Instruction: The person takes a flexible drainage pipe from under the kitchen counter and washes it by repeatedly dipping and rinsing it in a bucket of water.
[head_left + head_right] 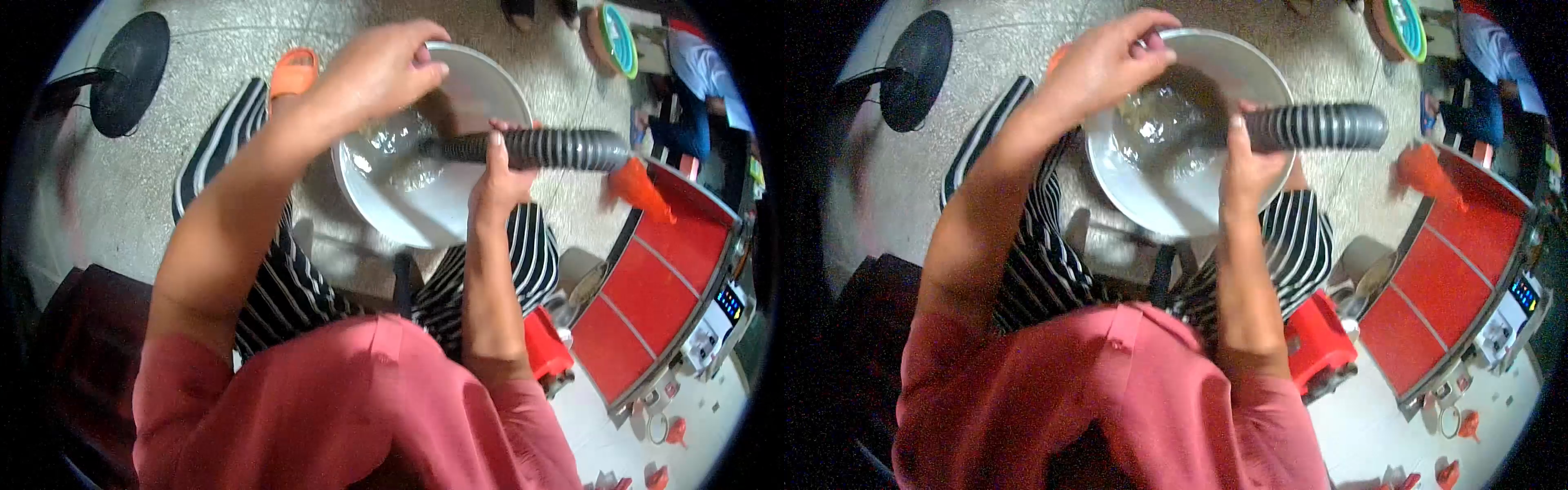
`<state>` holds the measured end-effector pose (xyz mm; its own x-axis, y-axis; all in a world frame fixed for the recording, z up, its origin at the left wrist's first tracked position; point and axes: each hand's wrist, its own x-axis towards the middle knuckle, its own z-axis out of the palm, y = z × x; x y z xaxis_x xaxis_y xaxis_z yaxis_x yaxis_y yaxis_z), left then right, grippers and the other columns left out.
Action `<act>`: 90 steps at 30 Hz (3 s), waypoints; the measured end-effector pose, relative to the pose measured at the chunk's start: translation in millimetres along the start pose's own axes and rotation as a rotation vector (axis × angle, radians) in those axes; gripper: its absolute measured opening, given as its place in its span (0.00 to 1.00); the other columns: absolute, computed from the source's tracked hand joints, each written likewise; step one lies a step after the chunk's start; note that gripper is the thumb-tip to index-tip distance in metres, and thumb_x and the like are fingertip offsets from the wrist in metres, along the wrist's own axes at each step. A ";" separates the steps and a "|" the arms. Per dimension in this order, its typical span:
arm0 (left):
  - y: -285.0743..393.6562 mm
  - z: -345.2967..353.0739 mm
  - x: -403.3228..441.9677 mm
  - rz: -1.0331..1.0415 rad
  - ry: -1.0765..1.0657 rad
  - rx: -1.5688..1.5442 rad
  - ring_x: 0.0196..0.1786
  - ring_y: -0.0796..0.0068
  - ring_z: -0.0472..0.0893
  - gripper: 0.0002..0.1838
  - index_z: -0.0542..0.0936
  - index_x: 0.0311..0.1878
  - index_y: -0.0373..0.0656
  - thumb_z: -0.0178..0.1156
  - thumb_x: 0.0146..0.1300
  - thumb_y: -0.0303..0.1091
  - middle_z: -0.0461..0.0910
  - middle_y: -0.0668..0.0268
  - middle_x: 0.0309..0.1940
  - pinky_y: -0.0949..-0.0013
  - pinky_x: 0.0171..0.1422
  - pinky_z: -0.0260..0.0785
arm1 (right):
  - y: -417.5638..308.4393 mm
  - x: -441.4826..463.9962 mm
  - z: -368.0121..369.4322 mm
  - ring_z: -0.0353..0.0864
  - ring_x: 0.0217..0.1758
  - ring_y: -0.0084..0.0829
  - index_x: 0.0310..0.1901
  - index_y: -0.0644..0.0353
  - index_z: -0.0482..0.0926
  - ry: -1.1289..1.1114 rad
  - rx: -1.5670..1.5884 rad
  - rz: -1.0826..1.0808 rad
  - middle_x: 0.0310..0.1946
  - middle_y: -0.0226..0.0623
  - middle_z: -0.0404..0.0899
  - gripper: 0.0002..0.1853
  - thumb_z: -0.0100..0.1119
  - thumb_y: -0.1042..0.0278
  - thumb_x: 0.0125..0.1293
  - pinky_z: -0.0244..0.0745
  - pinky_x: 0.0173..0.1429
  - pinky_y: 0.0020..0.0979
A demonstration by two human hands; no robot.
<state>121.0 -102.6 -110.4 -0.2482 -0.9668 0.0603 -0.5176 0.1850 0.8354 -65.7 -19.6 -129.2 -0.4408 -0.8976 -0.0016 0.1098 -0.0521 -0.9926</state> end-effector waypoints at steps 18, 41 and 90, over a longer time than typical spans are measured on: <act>-8.2 -24.3 29.1 -0.084 -0.094 -0.023 0.32 0.67 0.78 0.19 0.73 0.50 0.39 0.57 0.57 0.37 0.78 0.60 0.32 0.67 0.36 0.72 | 0.5 3.4 32.1 0.75 0.41 0.24 0.44 0.62 0.71 -0.261 -0.195 0.082 0.37 0.33 0.77 0.17 0.63 0.79 0.52 0.70 0.48 0.28; -9.2 -4.7 22.1 0.027 -0.075 0.019 0.39 0.60 0.80 0.20 0.76 0.48 0.44 0.57 0.54 0.42 0.80 0.60 0.34 0.62 0.45 0.71 | -75.7 10.9 -4.4 0.72 0.47 0.36 0.49 0.60 0.64 -0.210 0.235 -0.019 0.42 0.40 0.69 0.24 0.57 0.80 0.48 0.66 0.59 0.45; 4.4 -16.4 15.1 -0.001 -0.097 -0.093 0.32 0.60 0.79 0.18 0.75 0.45 0.37 0.59 0.53 0.36 0.78 0.56 0.28 0.63 0.37 0.71 | -128.0 -2.6 -15.4 0.74 0.36 0.35 0.49 0.59 0.62 -0.087 0.128 0.022 0.33 0.40 0.73 0.22 0.57 0.73 0.51 0.71 0.45 0.35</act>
<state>128.4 -119.3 -96.9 -0.3286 -0.9444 0.0102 -0.4410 0.1630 0.8826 -92.3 -3.8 -4.0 -0.3589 -0.9333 -0.0076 0.2336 -0.0820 -0.9689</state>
